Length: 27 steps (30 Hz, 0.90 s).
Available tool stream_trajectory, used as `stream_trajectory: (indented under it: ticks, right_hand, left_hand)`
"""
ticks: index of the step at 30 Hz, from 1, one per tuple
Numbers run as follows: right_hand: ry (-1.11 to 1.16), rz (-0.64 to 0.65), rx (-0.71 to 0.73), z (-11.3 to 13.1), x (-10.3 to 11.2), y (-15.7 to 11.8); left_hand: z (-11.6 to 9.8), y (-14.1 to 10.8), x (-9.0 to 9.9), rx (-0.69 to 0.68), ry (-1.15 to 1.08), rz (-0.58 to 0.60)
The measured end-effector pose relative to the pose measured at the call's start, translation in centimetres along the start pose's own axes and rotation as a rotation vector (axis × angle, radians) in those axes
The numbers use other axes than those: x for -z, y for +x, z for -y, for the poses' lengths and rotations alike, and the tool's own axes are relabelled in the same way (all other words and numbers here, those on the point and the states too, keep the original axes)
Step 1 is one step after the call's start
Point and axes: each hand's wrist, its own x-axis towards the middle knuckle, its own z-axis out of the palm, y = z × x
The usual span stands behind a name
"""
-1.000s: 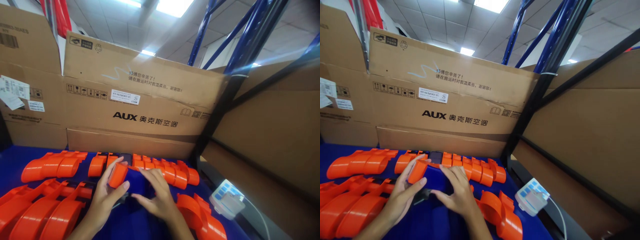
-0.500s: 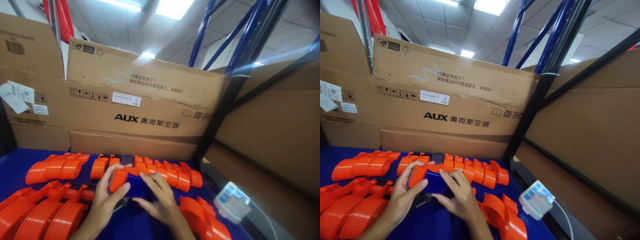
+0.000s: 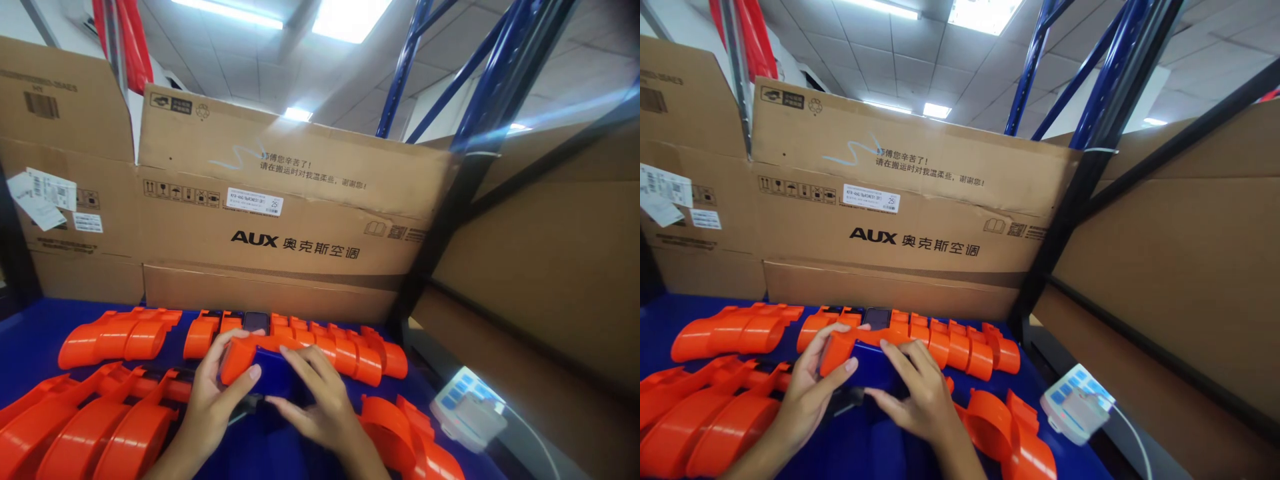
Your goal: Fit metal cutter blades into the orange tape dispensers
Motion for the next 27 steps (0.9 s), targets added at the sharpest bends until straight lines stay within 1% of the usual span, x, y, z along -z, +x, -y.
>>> stream_trajectory:
  ticks: [3,5,7,10,11,13,16,17,19,23,25,27]
  right_hand:
    - [0.040,-0.030,-0.061,0.2,0.1,0.0]
    - [0.109,-0.093,-0.130,0.1,0.1,-0.2]
    - [0.206,-0.161,-0.203,-0.3,0.0,-0.4]
    - [0.336,-0.209,-0.277,-1.0,-0.6,-0.8]
    - [0.360,-0.201,-0.296,-1.1,-0.8,-0.9]
    - [0.367,-0.154,-0.331,-1.2,-1.3,-1.2]
    - [0.325,-0.109,-0.373,-1.2,-1.6,-1.4]
    - [0.320,-0.106,-0.373,-1.2,-1.6,-1.4]
    - [0.333,-0.109,-0.350,-1.2,-1.4,-1.2]
    - [0.357,-0.068,-0.284,-1.1,-0.6,-0.5]
    - [0.333,-0.042,-0.261,-1.0,-0.4,-0.2]
    - [0.288,-0.034,-0.242,-1.0,-0.3,-0.2]
  left_hand:
    - [-0.3,-0.6,-0.6,-0.002,-0.044,0.037]
    - [-0.1,-1.0,-0.9,-0.017,-0.055,0.061]
    - [0.3,-1.4,-0.9,-0.041,0.053,0.103]
    - [0.8,-1.7,-0.5,-0.126,0.333,0.190]
    - [0.8,-1.8,-0.4,-0.154,0.387,0.208]
    - [0.4,-1.9,-0.4,-0.164,0.399,0.212]
    - [-1.2,-1.9,-0.8,-0.054,0.310,0.202]
    - [-1.8,-1.9,-1.0,-0.015,0.284,0.200]
    - [-3.2,-1.9,-1.6,0.002,0.270,0.163]
    - [-5.1,-2.0,-2.1,-0.073,0.412,0.117]
    - [-5.6,-1.8,-1.7,-0.083,0.466,0.103]
    - [-5.9,-1.2,-0.8,-0.058,0.466,0.066]
